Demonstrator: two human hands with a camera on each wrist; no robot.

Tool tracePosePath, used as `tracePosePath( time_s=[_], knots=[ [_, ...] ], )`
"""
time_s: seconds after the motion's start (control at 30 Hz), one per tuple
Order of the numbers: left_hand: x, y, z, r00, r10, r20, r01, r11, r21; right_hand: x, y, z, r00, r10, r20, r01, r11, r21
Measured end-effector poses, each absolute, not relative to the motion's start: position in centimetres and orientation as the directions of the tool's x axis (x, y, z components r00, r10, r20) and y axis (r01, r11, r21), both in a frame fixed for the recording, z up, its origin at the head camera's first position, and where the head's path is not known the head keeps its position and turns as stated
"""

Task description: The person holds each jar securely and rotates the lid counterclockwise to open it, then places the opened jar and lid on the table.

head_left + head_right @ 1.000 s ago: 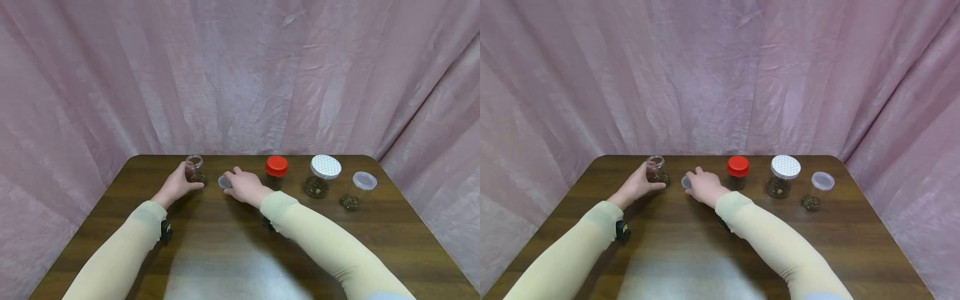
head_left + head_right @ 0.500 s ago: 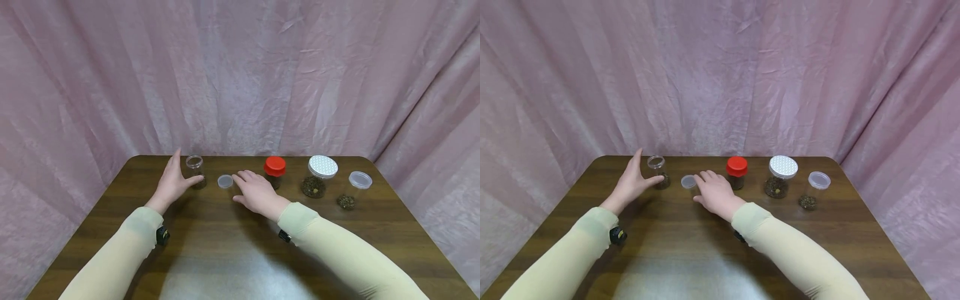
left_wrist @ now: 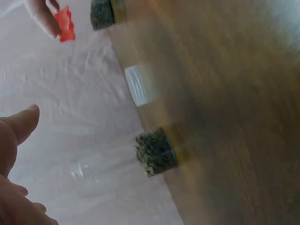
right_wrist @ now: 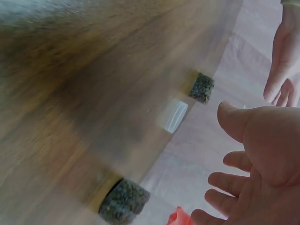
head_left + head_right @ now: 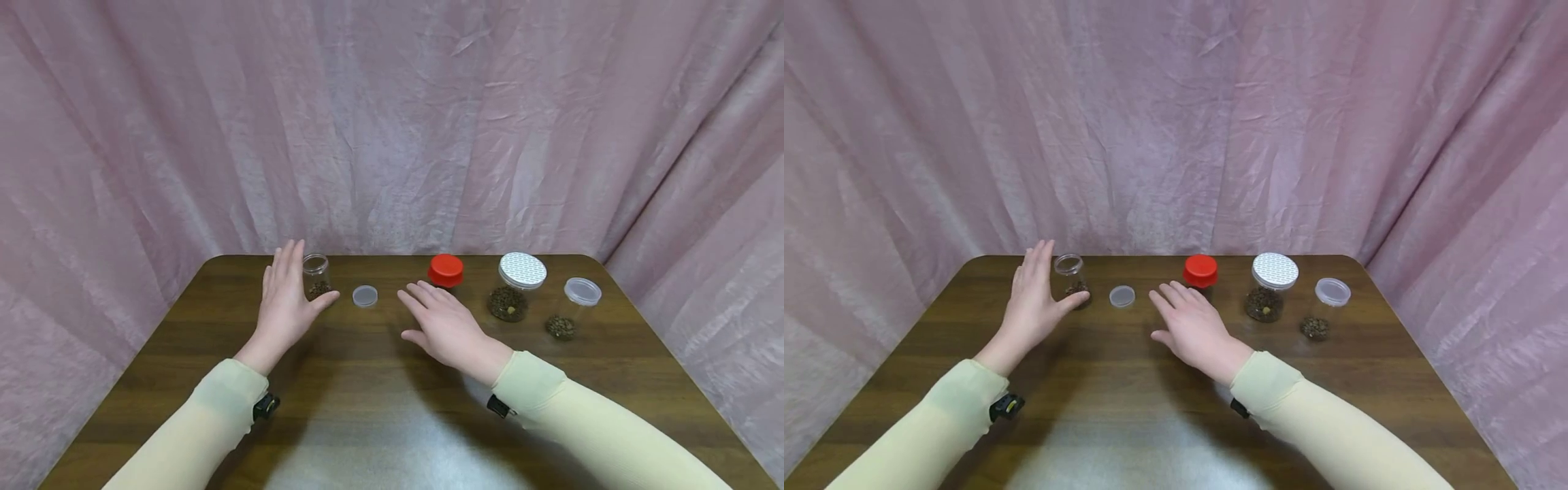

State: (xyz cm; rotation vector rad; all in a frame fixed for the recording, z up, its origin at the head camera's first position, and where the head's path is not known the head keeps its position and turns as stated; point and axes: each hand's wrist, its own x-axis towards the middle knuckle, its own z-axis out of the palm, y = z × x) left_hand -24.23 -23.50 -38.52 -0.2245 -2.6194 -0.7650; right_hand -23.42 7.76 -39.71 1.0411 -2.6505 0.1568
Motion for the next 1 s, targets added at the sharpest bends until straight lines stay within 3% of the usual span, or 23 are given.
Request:
tracePosePath(
  time_s=[0.27,1.0],
  knots=[
    [-22.1,-21.5,-37.9,-0.856,0.147,0.496,0.363,0.854,0.373,-22.5,9.8,-39.1,-0.71,-0.617,0.339,-0.658,0.753,-0.008],
    [-19.7,-16.2,-39.4,-0.878,0.403,0.257,0.474,0.803,0.361,-22.6,12.3,-38.5,-0.742,-0.549,0.385,-0.598,0.801,-0.01]
  ],
)
